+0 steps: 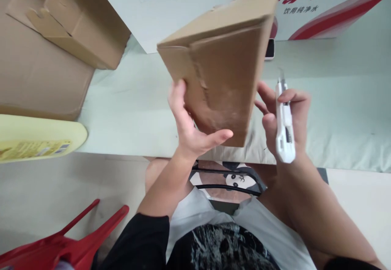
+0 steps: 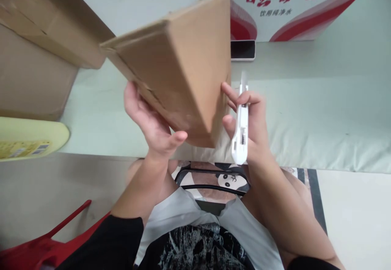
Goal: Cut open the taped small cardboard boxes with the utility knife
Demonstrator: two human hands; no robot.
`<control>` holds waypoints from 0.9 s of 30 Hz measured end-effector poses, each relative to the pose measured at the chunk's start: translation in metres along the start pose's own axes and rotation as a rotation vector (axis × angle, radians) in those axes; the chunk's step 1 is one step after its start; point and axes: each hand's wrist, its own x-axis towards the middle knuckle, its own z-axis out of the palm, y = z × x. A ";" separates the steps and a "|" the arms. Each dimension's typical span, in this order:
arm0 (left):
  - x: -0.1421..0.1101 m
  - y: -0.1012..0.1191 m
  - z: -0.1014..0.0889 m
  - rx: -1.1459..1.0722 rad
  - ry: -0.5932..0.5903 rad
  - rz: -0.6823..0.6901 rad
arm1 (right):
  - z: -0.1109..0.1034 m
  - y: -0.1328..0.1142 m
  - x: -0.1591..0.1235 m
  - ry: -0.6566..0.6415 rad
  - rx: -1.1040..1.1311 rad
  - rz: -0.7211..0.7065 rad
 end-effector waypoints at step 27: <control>-0.007 0.013 0.011 0.026 0.104 -0.265 | 0.019 -0.022 -0.019 0.141 -0.200 -0.271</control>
